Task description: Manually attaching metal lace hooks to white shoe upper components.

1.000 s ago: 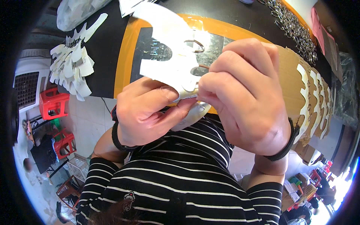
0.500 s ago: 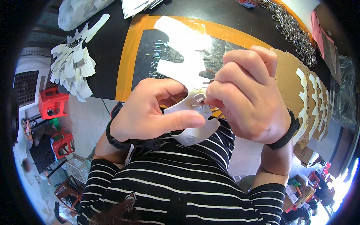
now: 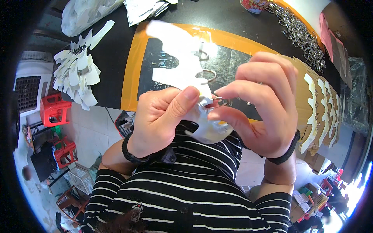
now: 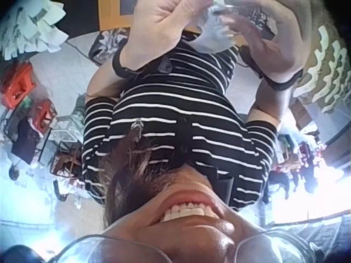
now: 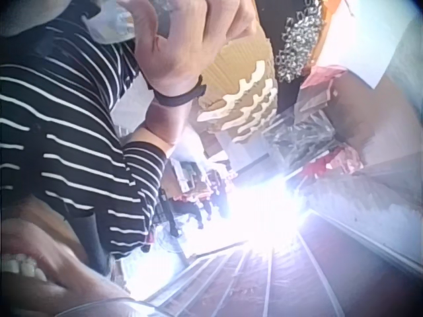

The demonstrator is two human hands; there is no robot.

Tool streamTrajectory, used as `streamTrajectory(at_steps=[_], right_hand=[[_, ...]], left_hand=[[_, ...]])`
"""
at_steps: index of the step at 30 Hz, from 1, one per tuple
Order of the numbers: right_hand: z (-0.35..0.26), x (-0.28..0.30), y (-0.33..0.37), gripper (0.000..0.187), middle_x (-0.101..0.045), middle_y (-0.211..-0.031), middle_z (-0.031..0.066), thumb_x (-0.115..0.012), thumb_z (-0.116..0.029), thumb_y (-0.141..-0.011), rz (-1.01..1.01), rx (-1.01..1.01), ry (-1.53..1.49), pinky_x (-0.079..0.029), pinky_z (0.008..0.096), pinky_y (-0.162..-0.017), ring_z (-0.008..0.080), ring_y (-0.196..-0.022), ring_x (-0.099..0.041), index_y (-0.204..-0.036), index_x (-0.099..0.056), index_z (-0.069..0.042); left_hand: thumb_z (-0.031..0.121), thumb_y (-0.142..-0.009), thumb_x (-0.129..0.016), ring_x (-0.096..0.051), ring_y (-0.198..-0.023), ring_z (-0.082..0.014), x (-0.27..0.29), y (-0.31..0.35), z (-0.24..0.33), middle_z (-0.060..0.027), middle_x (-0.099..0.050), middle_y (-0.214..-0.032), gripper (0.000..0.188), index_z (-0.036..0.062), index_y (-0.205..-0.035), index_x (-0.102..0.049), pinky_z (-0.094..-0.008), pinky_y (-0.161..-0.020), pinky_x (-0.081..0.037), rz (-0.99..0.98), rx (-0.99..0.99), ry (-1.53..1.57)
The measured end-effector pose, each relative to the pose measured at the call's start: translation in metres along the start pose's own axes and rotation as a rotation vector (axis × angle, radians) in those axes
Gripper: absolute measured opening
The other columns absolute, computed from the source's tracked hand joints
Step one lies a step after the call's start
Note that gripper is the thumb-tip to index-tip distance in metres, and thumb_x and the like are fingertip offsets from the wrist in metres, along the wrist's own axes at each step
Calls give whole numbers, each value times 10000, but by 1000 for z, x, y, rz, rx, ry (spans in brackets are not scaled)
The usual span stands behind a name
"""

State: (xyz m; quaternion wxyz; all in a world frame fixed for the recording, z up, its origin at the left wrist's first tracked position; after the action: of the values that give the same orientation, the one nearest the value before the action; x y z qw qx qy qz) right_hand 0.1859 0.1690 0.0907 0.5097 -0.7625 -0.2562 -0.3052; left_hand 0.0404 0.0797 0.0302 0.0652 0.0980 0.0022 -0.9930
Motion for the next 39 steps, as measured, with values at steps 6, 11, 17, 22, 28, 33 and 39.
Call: streamTrajectory(at_steps=[6,11,17,22,28,33,39], right_hand=[[5,-7,2,285,-562,-879,70,-826,-151,-632,-94,-153,-210,-432,382,-806,274,-920,-538,-817,-636,-48],[9,-4,4,227,-562,-862,73,-807,-49,-643,-154,-336,-507,-412,363,-815,247,-896,-519,-793,-639,-17],[15,-9,6,146,-622,-852,77,-781,-21,-704,-178,-469,-803,-448,276,-770,172,-834,-586,-787,-664,8],[15,-12,8,139,-614,-838,84,-757,-27,-735,-198,-513,-907,-439,271,-773,166,-827,-573,-769,-629,13],[13,-20,21,341,-602,-946,85,-765,45,-712,-30,-701,-1135,-429,260,-790,148,-854,-550,-999,-585,13],[12,-15,20,550,-550,-965,97,-857,-160,-700,-59,-745,-1065,-435,282,-829,178,-917,-536,-1101,-524,16],[3,-6,15,390,-588,-948,111,-855,-140,-697,-58,-738,-933,-445,264,-767,159,-868,-558,-951,-634,57]], left_hand=[[292,-987,-590,-578,-619,-88,1,2,3,-69,-669,-715,354,-33,-905,-702,-235,-577,-459,-13,-130,-145],[178,-817,-786,-668,-681,-189,2,-1,15,-101,-711,-838,237,6,-967,-725,-276,-626,-517,-103,-326,-338],[113,-791,-793,-691,-731,-227,1,-5,13,-99,-713,-883,198,23,-956,-732,-297,-681,-554,-58,-551,-464],[95,-768,-804,-686,-681,-208,-1,-4,10,-87,-705,-895,215,21,-956,-731,-284,-634,-557,-35,-649,-497],[86,-769,-801,-697,-710,-174,1,-5,9,-90,-715,-877,251,4,-996,-731,-262,-642,-555,-39,-650,-550],[62,-806,-768,-711,-803,-180,-2,-3,6,-119,-728,-935,233,-1,-1027,-733,-271,-728,-558,-39,-561,-366],[37,-845,-735,-702,-857,-133,-5,0,-3,-95,-737,-986,202,-24,-1037,-729,-270,-766,-558,-2,-311,3]])
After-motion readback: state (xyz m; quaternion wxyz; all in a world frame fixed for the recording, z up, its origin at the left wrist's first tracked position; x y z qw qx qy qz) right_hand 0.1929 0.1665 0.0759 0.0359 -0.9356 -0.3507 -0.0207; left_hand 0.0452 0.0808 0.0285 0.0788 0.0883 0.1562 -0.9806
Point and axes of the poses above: each hand's wrist, its own y-axis away from the middle knuckle, its own x-axis out of the back of the hand, z = x × y, the point moved 3 cm from there along -y, towards the middle knuckle
